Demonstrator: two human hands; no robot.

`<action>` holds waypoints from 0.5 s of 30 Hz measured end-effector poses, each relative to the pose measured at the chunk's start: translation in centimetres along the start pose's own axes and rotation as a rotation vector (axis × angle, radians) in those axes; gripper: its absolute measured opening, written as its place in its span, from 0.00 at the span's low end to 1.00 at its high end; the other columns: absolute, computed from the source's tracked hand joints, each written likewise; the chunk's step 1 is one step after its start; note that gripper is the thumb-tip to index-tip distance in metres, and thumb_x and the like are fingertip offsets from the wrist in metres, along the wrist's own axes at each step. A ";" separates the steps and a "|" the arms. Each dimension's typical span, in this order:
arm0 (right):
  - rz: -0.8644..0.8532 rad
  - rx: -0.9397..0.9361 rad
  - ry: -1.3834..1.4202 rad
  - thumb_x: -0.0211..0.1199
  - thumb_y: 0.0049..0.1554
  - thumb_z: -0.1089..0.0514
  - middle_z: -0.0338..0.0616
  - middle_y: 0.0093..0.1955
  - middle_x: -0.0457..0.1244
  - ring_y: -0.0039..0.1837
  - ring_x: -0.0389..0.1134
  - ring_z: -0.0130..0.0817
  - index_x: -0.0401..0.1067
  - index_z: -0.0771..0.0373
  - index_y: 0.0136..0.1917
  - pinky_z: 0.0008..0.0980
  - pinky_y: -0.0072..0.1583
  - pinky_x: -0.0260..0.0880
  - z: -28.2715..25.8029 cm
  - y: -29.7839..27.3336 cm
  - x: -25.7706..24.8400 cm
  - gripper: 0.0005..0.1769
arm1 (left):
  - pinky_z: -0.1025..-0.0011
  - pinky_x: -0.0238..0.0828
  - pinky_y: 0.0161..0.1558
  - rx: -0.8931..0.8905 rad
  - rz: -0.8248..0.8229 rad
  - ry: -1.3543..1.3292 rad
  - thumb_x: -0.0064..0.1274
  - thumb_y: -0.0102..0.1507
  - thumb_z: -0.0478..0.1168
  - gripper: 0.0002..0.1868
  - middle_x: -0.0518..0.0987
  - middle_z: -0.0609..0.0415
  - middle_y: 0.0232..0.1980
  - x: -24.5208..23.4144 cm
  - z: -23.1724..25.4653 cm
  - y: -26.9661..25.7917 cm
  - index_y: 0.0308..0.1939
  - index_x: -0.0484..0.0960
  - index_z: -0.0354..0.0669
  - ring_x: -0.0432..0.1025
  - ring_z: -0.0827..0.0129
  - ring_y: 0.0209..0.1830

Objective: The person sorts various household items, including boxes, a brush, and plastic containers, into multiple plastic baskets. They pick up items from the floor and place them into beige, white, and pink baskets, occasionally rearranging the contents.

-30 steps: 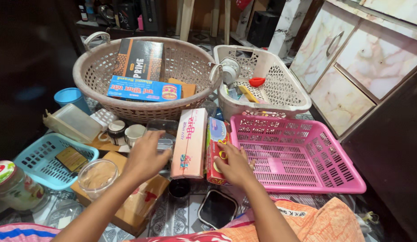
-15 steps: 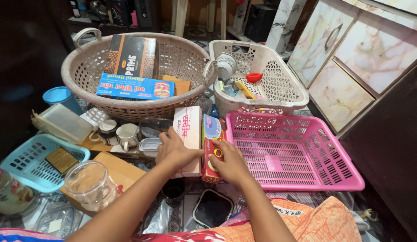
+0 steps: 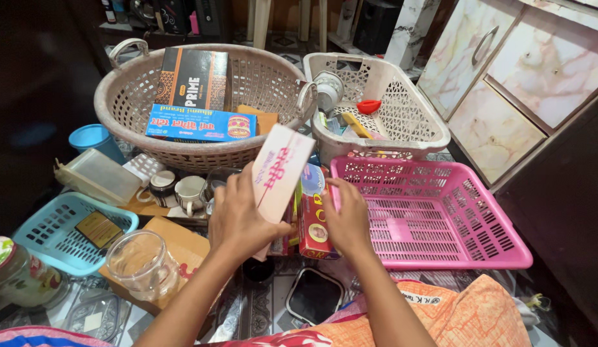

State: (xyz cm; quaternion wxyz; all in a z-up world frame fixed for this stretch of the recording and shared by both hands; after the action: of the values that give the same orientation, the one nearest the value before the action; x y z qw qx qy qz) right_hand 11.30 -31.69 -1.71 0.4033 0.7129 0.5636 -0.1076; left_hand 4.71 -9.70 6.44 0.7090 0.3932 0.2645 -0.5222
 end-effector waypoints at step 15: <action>-0.317 0.427 0.892 0.65 0.56 0.56 0.44 0.55 0.68 0.49 0.73 0.30 0.61 0.46 0.76 0.38 0.46 0.80 -5.9 4.5 -3.9 0.35 | 0.60 0.69 0.60 0.489 -0.216 0.043 0.75 0.37 0.48 0.61 0.75 0.50 0.68 -3.8 0.0 3.6 0.74 0.65 0.48 0.71 0.53 0.58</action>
State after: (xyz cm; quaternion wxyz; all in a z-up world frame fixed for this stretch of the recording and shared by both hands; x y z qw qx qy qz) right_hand 12.21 -30.55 6.56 -0.0519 0.6618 0.7471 0.0345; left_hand 6.91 -7.20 10.41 0.5273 0.5333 0.1860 -0.6349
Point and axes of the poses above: each hand's wrist, its own y-axis towards the middle knuckle, its own x-axis out of the palm, z = x × y, the point moved 6 cm from there along y, towards the middle knuckle
